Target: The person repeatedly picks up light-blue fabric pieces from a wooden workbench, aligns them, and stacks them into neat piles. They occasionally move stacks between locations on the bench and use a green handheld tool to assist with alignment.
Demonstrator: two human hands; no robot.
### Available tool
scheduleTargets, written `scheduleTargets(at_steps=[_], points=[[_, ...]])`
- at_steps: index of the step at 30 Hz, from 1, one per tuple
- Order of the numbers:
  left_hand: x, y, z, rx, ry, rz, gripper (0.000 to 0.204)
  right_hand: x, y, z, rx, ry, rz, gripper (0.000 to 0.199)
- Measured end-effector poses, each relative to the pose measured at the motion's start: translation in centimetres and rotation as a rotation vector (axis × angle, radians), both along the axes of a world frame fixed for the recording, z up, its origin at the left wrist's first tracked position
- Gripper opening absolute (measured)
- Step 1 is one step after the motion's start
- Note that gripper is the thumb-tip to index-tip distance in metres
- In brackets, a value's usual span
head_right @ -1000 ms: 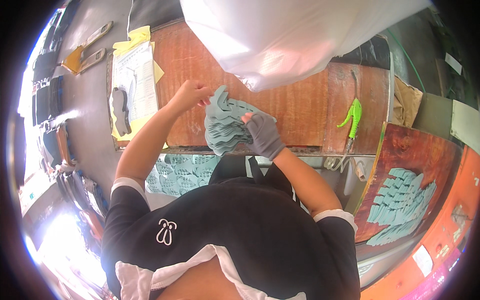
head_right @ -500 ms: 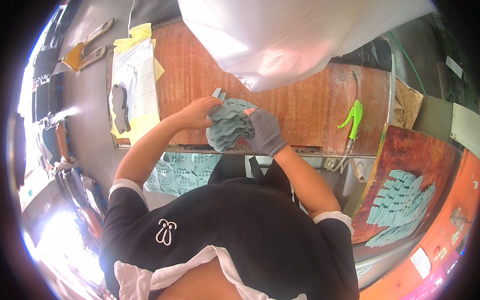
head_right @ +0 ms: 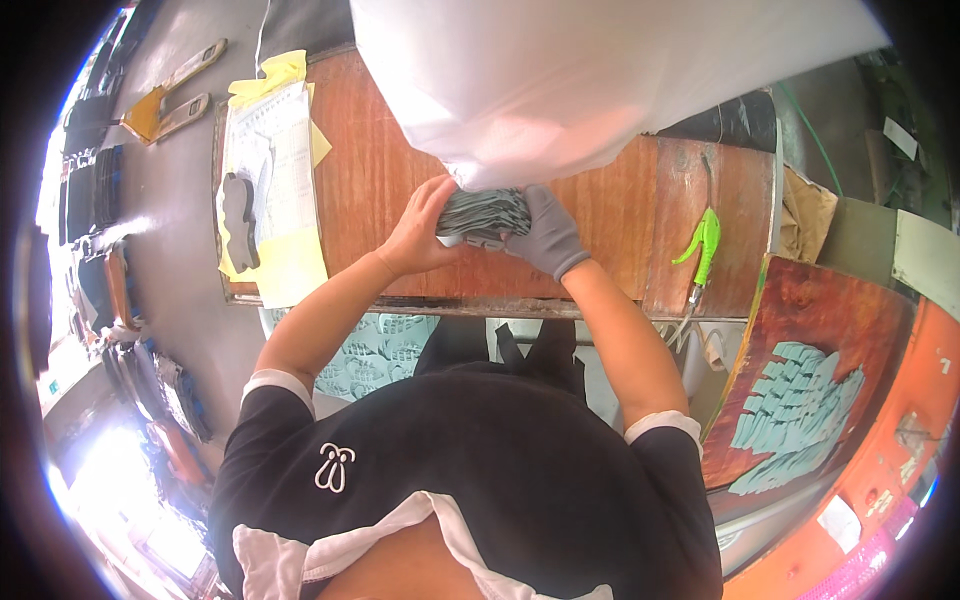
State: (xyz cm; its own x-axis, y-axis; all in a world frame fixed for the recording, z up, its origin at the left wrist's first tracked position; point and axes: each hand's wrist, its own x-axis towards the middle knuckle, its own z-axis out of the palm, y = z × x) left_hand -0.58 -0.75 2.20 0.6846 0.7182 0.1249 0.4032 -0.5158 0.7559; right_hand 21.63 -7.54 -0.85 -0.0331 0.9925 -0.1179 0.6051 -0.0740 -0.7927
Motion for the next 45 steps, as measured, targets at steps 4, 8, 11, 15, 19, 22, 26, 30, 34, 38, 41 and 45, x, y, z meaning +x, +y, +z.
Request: scheduleTargets(at_steps=[4, 8, 11, 15, 19, 22, 26, 30, 34, 38, 41, 45], points=[[-1.4, 0.8, 1.4, 0.109, 0.011, -0.045, 0.082, -0.3, -0.6, 1.3, 0.318, -0.067, 0.142, 0.071], [-2.6, -0.1, 0.7, 0.311, -0.042, -0.077, 0.085, -0.4, -0.7, 1.4, 0.412, -0.063, 0.155, 0.080], [-2.9, 0.1, -1.1, 0.182, 0.062, -0.013, 0.096, -0.7, -0.4, 0.4, 0.391, -0.232, 0.212, 0.091], [-3.0, 0.4, -2.2, 0.156, 0.057, -0.009, 0.103, -1.2, -0.5, -0.5, 0.422, -0.228, 0.140, 0.096], [-2.1, 1.6, -1.6, 0.058, 0.051, 0.015, 0.090, -1.4, 0.2, -0.2, 0.363, -0.179, 0.130, 0.090], [-1.7, 2.0, -0.7, 0.011, 0.054, 0.051, 0.079, -0.9, 1.7, 0.0, 0.281, -0.082, 0.126, 0.078], [-2.1, 1.7, -1.1, 0.300, -0.068, 0.000, 0.075, -0.3, 1.8, -0.3, 0.552, -0.209, 0.193, 0.085], [-1.6, 1.7, -2.6, 0.122, -0.035, 0.163, 0.076, -0.5, 1.4, -1.0, 0.480, -0.332, 0.243, 0.092], [-0.7, 3.4, -1.4, 0.016, 0.069, 0.090, 0.076, -0.5, 2.9, 0.3, 0.278, -0.274, 0.237, 0.089], [-1.1, 3.5, 2.4, -0.122, 0.100, 0.110, 0.073, 0.0, 3.0, 3.8, 0.291, -0.194, 0.222, 0.079], [-2.6, 2.0, 3.9, -0.149, 0.011, 0.105, 0.071, -0.5, 1.6, 5.1, 0.329, -0.143, 0.208, 0.077], [-2.3, 1.5, 1.4, -0.211, 0.049, 0.165, 0.074, -1.3, 1.0, 2.6, 0.302, -0.194, 0.165, 0.081]])
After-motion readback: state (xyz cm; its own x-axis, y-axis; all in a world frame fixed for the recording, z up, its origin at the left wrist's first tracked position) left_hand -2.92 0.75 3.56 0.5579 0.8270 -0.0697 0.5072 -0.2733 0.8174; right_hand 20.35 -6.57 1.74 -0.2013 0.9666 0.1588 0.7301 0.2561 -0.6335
